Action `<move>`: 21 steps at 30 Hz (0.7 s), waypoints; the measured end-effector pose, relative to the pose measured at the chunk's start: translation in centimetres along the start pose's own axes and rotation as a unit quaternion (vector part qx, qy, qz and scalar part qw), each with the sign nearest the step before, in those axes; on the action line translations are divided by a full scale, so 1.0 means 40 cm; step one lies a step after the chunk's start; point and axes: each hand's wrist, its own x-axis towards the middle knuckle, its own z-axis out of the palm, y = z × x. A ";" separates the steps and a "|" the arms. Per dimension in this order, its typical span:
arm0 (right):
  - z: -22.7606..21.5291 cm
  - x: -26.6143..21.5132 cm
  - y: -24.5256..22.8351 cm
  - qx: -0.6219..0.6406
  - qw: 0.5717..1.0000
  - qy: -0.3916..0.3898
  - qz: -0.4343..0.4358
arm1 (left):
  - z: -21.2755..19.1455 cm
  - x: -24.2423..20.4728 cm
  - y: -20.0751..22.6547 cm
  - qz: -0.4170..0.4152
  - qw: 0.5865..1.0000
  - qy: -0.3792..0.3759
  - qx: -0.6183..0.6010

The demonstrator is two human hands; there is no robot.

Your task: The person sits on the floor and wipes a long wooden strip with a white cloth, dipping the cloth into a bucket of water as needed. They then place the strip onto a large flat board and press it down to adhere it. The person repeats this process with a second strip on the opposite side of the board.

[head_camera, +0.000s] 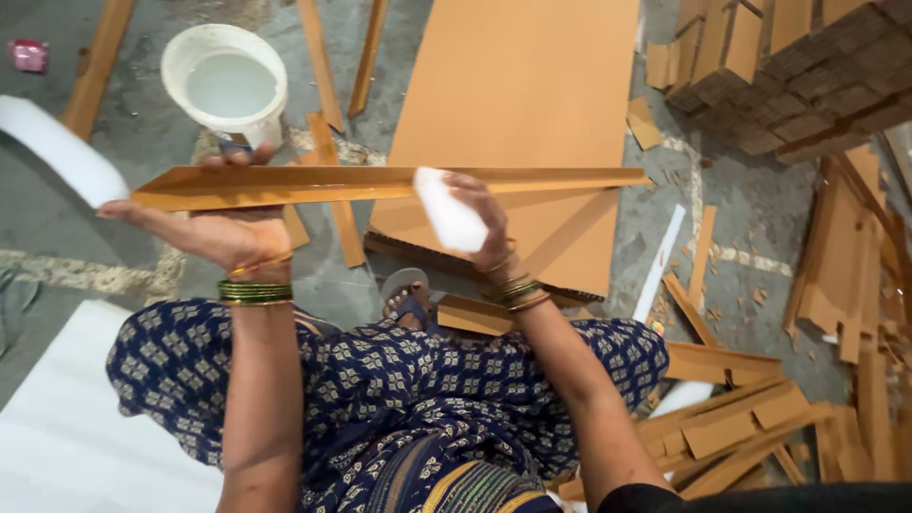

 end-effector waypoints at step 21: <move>0.105 0.024 -0.054 -0.082 0.994 -0.042 -0.053 | -0.027 0.022 0.004 -0.011 0.997 -0.053 -0.061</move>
